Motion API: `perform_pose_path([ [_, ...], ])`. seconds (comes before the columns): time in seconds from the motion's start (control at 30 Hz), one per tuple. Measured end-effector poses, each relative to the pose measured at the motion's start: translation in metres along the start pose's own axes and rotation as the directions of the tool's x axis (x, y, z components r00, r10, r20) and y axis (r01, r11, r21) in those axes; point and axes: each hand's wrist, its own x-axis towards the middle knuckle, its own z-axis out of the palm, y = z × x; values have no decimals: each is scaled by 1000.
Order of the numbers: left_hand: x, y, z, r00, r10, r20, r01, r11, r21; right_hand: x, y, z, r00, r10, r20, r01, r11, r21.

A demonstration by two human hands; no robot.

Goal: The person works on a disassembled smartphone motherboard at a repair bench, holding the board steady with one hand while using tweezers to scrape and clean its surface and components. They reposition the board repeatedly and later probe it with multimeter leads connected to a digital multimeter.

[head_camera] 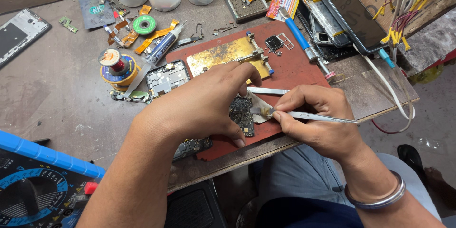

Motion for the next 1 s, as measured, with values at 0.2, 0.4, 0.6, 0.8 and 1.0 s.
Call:
perform_pose_path([
  [0.2,0,1,0,999,-48,18,48,999,-14,0,3,-2,1000,-9,15,9,1000,-1],
  [0.4,0,0,0,1000,1,6,-1,1000,2,-5,11,-10,998,-34,57,22,980,198],
  [0.6,-2,2,-2,1000,3,14,-3,1000,6,-11,20,-11,994,-83,-67,101,935,341],
  [0.8,-2,2,-5,992,101,-73,-105,993,-46,-16,25,-9,981,-100,-169,148,941,305],
  [1.0,5,3,-2,964,234,-130,-244,968,-66,-19,28,-8,970,-168,-175,220,911,349],
])
